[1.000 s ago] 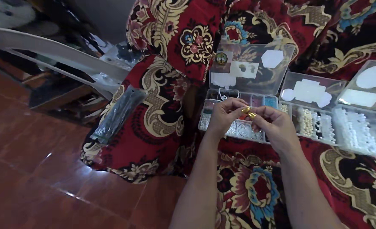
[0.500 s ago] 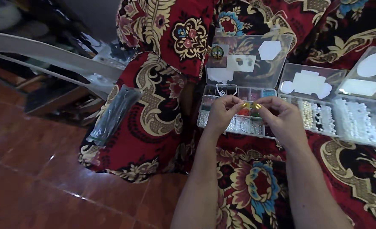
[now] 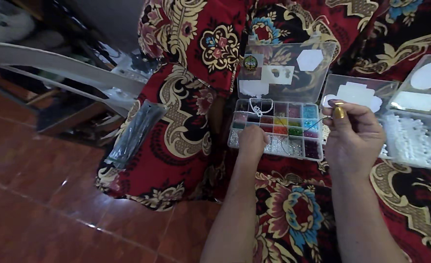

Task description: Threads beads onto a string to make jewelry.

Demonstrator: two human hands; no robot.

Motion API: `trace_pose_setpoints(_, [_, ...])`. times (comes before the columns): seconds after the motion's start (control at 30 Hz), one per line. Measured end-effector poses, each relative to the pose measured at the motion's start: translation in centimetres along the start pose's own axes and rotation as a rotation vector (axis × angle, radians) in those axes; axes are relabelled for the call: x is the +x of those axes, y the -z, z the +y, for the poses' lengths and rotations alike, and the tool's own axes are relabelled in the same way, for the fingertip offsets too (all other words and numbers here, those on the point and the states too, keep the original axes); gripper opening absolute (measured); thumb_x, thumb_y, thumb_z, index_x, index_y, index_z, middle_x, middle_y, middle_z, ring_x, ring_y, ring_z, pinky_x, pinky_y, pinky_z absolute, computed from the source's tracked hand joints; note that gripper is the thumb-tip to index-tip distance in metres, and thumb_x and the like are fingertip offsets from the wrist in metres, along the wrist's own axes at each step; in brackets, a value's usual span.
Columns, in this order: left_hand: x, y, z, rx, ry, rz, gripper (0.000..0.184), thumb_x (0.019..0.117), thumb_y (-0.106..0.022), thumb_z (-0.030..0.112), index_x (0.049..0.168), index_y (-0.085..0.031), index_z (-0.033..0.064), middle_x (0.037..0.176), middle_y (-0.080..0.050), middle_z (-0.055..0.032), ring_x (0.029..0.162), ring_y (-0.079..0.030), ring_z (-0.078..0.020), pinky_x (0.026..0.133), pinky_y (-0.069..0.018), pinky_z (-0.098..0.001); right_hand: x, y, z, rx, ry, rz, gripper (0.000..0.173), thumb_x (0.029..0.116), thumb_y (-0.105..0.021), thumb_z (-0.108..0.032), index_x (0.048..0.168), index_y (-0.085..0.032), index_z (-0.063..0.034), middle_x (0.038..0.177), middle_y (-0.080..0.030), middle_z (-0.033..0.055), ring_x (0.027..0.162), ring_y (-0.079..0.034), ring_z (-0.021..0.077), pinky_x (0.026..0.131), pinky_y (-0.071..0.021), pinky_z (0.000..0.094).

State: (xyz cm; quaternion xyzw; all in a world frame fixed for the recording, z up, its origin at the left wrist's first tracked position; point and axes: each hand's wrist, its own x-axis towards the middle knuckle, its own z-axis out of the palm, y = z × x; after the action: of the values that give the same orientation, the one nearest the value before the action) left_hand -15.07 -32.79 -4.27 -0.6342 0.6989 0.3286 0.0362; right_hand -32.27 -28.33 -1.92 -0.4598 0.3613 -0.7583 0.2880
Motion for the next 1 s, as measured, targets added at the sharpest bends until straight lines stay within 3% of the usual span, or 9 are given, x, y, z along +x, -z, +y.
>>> trace_pose_setpoints(0.07, [0.1,-0.2,0.0,-0.002,-0.016,-0.008,0.016,0.0932,-0.072,0.012,0.108,-0.078,0.0101,0.12,-0.069,-0.016,0.121,-0.06,-0.0336,0.108,-0.0371,-0.0575,0.0,-0.1,-0.1,-0.005,-0.011,0.015,0.019,0.0994,-0.061,-0.003,0.105,-0.072,-0.0176,0.1,-0.074,-0.0054,0.082,-0.072,0.0065,0.071,-0.062,0.023])
trace_pose_setpoints(0.23, [0.2,-0.2,0.1,0.027,-0.029,-0.016,0.017,0.0921,-0.075,0.015,0.109,-0.078,0.0114,0.12,-0.07,-0.0138,0.119,-0.061,-0.0319,0.108,-0.0368,-0.0575,0.0,0.3,0.0,-0.19,-0.034,0.021,0.012,0.0925,-0.069,-0.004,0.099,-0.076,-0.0111,0.121,-0.068,-0.0027,0.083,-0.066,0.0006,0.065,-0.0557,0.015])
trace_pose_setpoints(0.37, [0.3,-0.3,0.2,0.053,-0.009,-0.037,0.014,0.0916,-0.075,0.016,0.105,-0.079,0.0123,0.116,-0.072,-0.0105,0.118,-0.061,-0.029,0.108,-0.0342,-0.057,-0.1,-0.2,-0.3,-0.02,-0.13,0.008,0.019,0.0971,-0.061,0.001,0.106,-0.071,-0.0124,0.11,-0.074,0.0001,0.084,-0.075,0.014,0.076,-0.0661,0.0324])
trace_pose_setpoints(0.43, [0.3,-0.2,0.5,0.067,0.011,-0.053,0.015,0.0926,-0.074,0.017,0.106,-0.078,0.0123,0.117,-0.072,-0.0096,0.12,-0.061,-0.0279,0.109,-0.0329,-0.0564,-0.1,-0.2,-0.4,0.019,-0.146,-0.015,0.019,0.0993,-0.058,0.001,0.108,-0.069,-0.0122,0.116,-0.073,0.0049,0.092,-0.076,0.0205,0.08,-0.0666,0.0373])
trace_pose_setpoints(0.6, [0.3,-0.2,0.9,0.105,0.033,-0.073,0.018,0.0945,-0.071,0.019,0.109,-0.077,0.0117,0.121,-0.07,-0.0116,0.123,-0.059,-0.0294,0.111,-0.0306,-0.0582,-0.1,0.2,0.0,-0.156,-0.04,-0.042,0.012,0.0973,-0.064,-0.008,0.103,-0.073,-0.0132,0.123,-0.072,0.0021,0.118,-0.068,0.0162,0.098,-0.0579,0.0304])
trace_pose_setpoints(0.67, [0.3,-0.2,0.7,0.11,0.014,-0.083,0.02,0.0963,-0.069,0.021,0.112,-0.076,0.0112,0.123,-0.069,-0.0125,0.124,-0.058,-0.0303,0.111,-0.0309,-0.0598,0.0,0.3,0.1,-0.215,-0.007,-0.012,0.01,0.0966,-0.065,-0.008,0.099,-0.073,-0.0123,0.123,-0.071,0.0002,0.116,-0.066,0.0109,0.097,-0.0561,0.0259])
trace_pose_setpoints(0.83, [-0.6,0.8,0.7,-0.032,0.02,0.019,0.024,0.102,-0.057,0.018,0.117,-0.071,0.0038,0.118,-0.07,-0.0157,0.116,-0.064,-0.0318,0.103,-0.0443,-0.0546,0.3,0.3,-0.2,-0.206,-0.085,0.043,0.012,0.0961,-0.061,-0.003,0.099,-0.069,-0.0102,0.124,-0.07,-0.0002,0.091,-0.071,0.0057,0.077,-0.0608,0.0221])
trace_pose_setpoints(0.93, [-1.1,1.4,1.0,-0.24,0.028,0.189,0.021,0.0991,-0.061,0.013,0.114,-0.068,0.0007,0.108,-0.07,-0.0177,0.105,-0.067,-0.0308,0.094,-0.0517,-0.0491,0.2,0.1,0.0,-0.086,-0.172,0.005,0.013,0.0975,-0.058,-0.001,0.104,-0.066,-0.0076,0.12,-0.072,0.0057,0.098,-0.075,0.0185,0.088,-0.0644,0.0349])
trace_pose_setpoints(1.0, [-0.9,1.1,0.4,-0.502,-0.053,0.283,0.017,0.0964,-0.067,0.01,0.109,-0.068,0.0002,0.101,-0.069,-0.0134,0.093,-0.067,-0.0213,0.087,-0.0538,-0.0395,0.1,0.0,0.2,-0.108,-0.212,-0.031,0.01,0.0977,-0.059,-0.004,0.104,-0.067,-0.0067,0.124,-0.071,0.0083,0.108,-0.073,0.0213,0.092,-0.063,0.0376])
